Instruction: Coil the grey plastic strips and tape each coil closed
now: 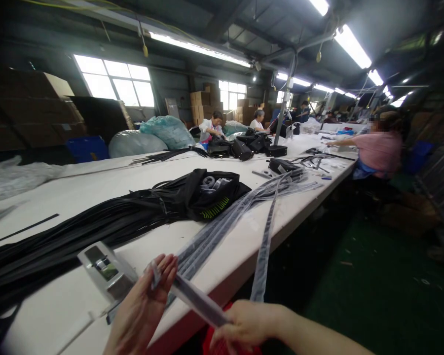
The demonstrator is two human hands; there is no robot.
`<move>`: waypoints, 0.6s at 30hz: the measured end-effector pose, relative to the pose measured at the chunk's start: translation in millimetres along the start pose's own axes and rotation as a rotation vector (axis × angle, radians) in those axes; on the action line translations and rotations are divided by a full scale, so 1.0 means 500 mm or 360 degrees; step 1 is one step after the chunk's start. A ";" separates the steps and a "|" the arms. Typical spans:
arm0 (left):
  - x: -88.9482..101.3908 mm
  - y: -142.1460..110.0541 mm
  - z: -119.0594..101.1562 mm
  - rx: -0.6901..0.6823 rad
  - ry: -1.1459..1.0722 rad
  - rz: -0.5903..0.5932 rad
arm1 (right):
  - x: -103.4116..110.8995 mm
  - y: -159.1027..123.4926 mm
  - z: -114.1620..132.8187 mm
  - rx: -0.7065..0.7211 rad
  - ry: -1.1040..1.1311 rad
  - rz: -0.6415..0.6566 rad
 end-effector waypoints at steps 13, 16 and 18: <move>-0.075 -0.183 0.177 -0.0391 0.1918 0.1444 | 0.129 -0.136 -0.306 -0.0662 0.0722 -0.0090; -0.040 -0.178 0.192 0.0085 0.1587 0.1529 | 0.110 -0.206 -0.419 -0.0799 0.0188 -0.0322; -0.016 -0.171 0.205 0.0308 0.1419 0.1441 | 0.071 -0.239 -0.438 -0.0754 0.0027 -0.0524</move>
Point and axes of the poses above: each hand's wrist, its own y-axis towards the middle knuckle, its own x-axis out of the back of the hand, z = x × y, the point moved 7 cm from there along y, towards the middle knuckle, and after that the axes turned 13 degrees about -z, right-handed, at the moved point
